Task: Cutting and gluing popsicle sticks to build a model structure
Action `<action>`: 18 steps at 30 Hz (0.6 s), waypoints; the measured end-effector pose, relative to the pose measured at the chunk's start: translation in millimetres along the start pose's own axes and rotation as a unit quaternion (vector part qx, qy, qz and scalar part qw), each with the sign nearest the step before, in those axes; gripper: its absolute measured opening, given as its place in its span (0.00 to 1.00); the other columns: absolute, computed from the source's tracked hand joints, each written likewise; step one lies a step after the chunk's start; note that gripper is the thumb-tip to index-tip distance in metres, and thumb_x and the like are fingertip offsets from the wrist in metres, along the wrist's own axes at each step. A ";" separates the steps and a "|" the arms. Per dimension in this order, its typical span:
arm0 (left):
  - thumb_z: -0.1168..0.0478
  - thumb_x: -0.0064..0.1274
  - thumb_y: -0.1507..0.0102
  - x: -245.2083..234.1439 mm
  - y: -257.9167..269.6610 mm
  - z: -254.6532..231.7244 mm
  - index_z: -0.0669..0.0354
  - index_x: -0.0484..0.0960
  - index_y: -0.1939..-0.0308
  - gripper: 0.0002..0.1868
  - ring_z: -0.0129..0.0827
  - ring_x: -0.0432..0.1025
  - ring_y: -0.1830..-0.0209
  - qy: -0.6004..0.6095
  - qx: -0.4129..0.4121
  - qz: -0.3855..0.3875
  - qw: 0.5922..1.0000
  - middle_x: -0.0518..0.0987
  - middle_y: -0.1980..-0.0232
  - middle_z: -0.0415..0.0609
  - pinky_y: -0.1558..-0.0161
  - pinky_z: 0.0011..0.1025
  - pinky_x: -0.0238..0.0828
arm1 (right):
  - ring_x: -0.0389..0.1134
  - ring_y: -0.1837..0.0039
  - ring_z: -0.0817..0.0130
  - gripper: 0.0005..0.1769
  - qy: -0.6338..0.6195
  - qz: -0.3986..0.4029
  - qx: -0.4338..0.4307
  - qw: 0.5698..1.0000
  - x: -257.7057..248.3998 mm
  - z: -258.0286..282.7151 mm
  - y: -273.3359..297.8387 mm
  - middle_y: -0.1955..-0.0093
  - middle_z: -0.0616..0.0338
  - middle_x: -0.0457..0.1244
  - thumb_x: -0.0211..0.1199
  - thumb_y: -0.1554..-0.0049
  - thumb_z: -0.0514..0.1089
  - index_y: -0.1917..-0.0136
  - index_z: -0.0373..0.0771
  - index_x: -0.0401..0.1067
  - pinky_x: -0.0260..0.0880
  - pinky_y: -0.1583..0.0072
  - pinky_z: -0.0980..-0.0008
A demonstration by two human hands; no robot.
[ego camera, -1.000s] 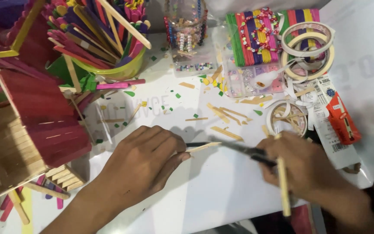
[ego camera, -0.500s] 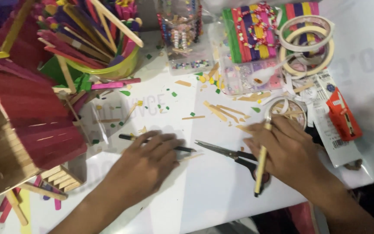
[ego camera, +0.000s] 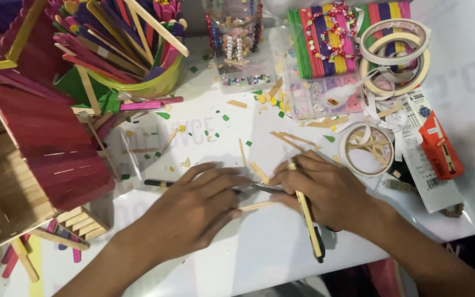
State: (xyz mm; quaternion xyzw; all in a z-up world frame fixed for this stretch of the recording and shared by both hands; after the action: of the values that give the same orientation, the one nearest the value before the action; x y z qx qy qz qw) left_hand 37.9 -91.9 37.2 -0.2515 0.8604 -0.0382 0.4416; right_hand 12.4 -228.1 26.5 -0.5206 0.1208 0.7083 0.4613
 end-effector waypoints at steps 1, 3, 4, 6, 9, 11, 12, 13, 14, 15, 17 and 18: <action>0.59 0.46 0.29 3.2 -5.1 -2.3 0.61 0.77 0.58 0.10 0.47 0.72 0.37 -0.026 0.014 -0.004 1.000 0.79 0.40 0.56 0.33 0.46 0.59 | 0.68 0.52 0.61 0.15 0.021 0.004 0.013 1.000 -0.9 0.7 4.8 0.57 0.59 0.66 0.68 0.42 0.51 0.53 0.37 0.72 0.69 0.48 0.60; 0.58 0.43 0.27 10.4 -10.5 -0.4 0.61 0.76 0.58 0.11 0.46 0.72 0.36 -0.053 0.026 -0.007 0.998 0.79 0.38 0.57 0.33 0.45 0.58 | 0.65 0.58 0.59 0.27 0.040 0.007 0.025 0.999 -3.1 8.4 14.2 0.58 0.60 0.64 0.72 0.45 0.62 0.51 0.37 0.71 0.67 0.52 0.60; 0.58 0.45 0.28 16.6 -11.4 2.6 0.61 0.76 0.57 0.10 0.44 0.72 0.36 -0.069 0.027 -0.002 0.997 0.80 0.38 0.55 0.32 0.47 0.58 | 0.63 0.56 0.58 0.21 0.071 0.042 0.052 0.995 1.8 10.4 21.5 0.57 0.57 0.63 0.66 0.41 0.57 0.50 0.37 0.69 0.66 0.51 0.59; 0.59 0.46 0.28 21.1 -13.2 5.4 0.60 0.76 0.56 0.09 0.43 0.72 0.36 -0.082 0.031 0.006 0.996 0.80 0.38 0.53 0.32 0.48 0.58 | 0.62 0.54 0.57 0.14 0.101 0.077 0.083 0.988 4.5 10.1 33.0 0.56 0.54 0.61 0.59 0.36 0.51 0.48 0.37 0.67 0.65 0.50 0.59; 0.62 0.43 0.28 10.0 -14.0 2.9 0.64 0.77 0.54 0.10 0.47 0.74 0.43 -0.132 0.049 -0.012 0.990 0.81 0.43 0.57 0.33 0.49 0.60 | 0.61 0.58 0.56 0.07 0.084 0.059 0.098 0.990 -3.6 1.2 44.6 0.63 0.54 0.58 0.61 0.39 0.40 0.53 0.36 0.65 0.65 0.52 0.57; 0.69 0.44 0.31 5.9 -7.9 9.0 0.59 0.73 0.63 0.05 0.45 0.73 0.57 -0.207 0.015 0.003 0.978 0.79 0.58 0.52 0.42 0.41 0.66 | 0.63 0.61 0.58 0.09 0.039 0.017 0.150 0.988 -10.8 -20.0 55.3 0.65 0.57 0.58 0.67 0.45 0.38 0.56 0.41 0.66 0.66 0.55 0.59; 0.69 0.44 0.31 7.0 -5.0 8.5 0.59 0.73 0.63 0.05 0.45 0.73 0.57 -0.207 0.013 0.004 0.978 0.79 0.58 0.52 0.42 0.41 0.66 | 0.63 0.61 0.58 0.09 0.037 0.017 0.149 0.988 -11.8 -21.7 47.5 0.65 0.57 0.58 0.67 0.45 0.38 0.56 0.41 0.66 0.66 0.55 0.59; 0.66 0.45 0.31 7.8 -2.2 7.3 0.61 0.75 0.60 0.05 0.46 0.73 0.53 -0.203 0.014 0.002 0.979 0.81 0.52 0.54 0.42 0.43 0.66 | 0.68 0.54 0.56 0.13 0.054 -0.022 0.136 0.989 -20.9 -20.6 39.3 0.57 0.51 0.64 0.69 0.45 0.36 0.58 0.38 0.63 0.69 0.50 0.60; 0.64 0.46 0.30 9.4 -0.3 6.2 0.63 0.78 0.57 0.07 0.48 0.74 0.48 -0.199 0.016 0.000 0.980 0.82 0.47 0.56 0.43 0.44 0.67 | 0.72 0.47 0.55 0.17 0.072 -0.060 0.123 0.988 -30.4 -19.4 32.5 0.50 0.46 0.69 0.71 0.46 0.33 0.60 0.36 0.61 0.72 0.44 0.61; 0.64 0.46 0.30 12.0 -2.2 6.5 0.63 0.78 0.57 0.07 0.48 0.74 0.48 -0.198 0.016 0.000 0.980 0.82 0.47 0.56 0.43 0.44 0.67 | 0.72 0.47 0.55 0.17 0.071 -0.060 0.124 0.988 -31.6 -14.6 26.8 0.50 0.46 0.69 0.71 0.46 0.33 0.60 0.36 0.61 0.72 0.44 0.61; 0.58 0.47 0.28 13.2 -3.7 7.2 0.60 0.78 0.61 0.11 0.47 0.73 0.50 -0.237 0.009 -0.011 0.971 0.81 0.52 0.53 0.43 0.43 0.66 | 0.73 0.49 0.55 0.20 -0.007 -0.094 0.084 0.992 -37.8 1.2 12.3 0.51 0.41 0.69 0.69 0.44 0.34 0.64 0.37 0.56 0.72 0.46 0.62; 0.58 0.47 0.28 17.1 -7.3 11.0 0.60 0.78 0.61 0.11 0.47 0.73 0.50 -0.236 0.006 -0.011 0.972 0.81 0.52 0.53 0.43 0.43 0.66 | 0.73 0.49 0.55 0.20 -0.008 -0.093 0.083 0.992 -37.5 -1.3 6.0 0.51 0.41 0.69 0.69 0.44 0.34 0.64 0.37 0.56 0.72 0.46 0.62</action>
State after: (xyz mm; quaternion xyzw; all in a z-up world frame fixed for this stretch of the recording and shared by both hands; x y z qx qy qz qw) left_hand 41.1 -104.6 20.0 -0.2599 0.7286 0.0119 0.6336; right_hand 9.7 -252.0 55.9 -0.4836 0.1265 0.6544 0.5674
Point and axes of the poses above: each hand's wrist, its own y-axis away from the middle knuckle, its own x-axis out of the palm, z = x × y, the point moved 10 cm from there along -y, towards the middle knuckle
